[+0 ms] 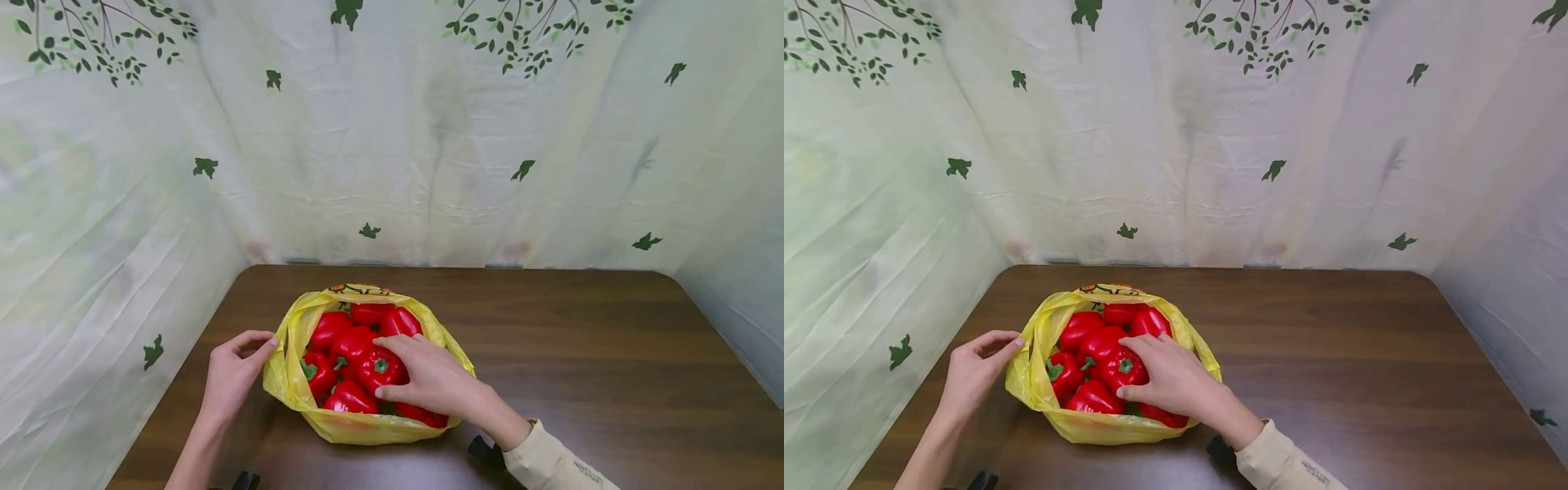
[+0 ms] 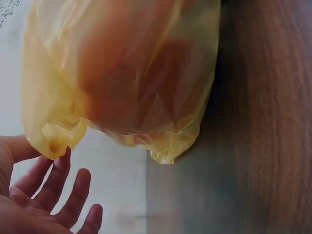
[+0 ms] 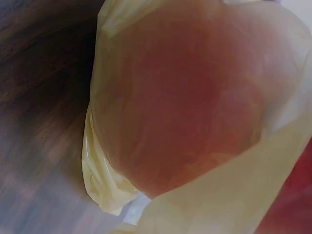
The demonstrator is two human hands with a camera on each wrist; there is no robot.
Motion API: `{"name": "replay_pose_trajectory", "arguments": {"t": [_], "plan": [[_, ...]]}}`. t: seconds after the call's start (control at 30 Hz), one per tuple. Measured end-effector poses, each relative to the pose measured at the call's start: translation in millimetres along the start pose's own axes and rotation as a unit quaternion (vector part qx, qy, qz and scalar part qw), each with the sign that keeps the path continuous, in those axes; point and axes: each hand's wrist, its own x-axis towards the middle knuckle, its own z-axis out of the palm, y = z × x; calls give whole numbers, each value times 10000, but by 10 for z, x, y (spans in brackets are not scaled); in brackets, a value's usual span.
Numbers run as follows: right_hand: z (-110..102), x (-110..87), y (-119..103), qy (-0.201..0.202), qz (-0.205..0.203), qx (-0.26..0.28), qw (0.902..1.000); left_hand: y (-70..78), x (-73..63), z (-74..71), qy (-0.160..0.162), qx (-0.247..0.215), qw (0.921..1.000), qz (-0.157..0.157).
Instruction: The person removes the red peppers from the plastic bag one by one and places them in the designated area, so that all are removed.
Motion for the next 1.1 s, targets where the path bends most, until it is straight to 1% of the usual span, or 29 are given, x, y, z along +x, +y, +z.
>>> {"name": "replay_pose_trajectory", "arguments": {"t": [0.1,0.27,0.57,0.8,0.97,1.1], "plan": [[8,14,1,-98,14,-60,9999,-7,25,18,-95,-237,9997,3],[21,30,1,-192,61,-83,9998,-13,67,50,-250,-398,9989,61],[31,40,8,-170,89,-18,9998,-18,139,87,-254,-739,9968,189],[27,22,28,-144,136,330,9993,-4,166,91,-268,-717,9969,179],[4,-17,30,5,116,631,9979,2,169,103,-236,-807,9962,222],[-17,-65,23,142,175,881,9959,-3,153,116,-232,-864,9958,189]]}}
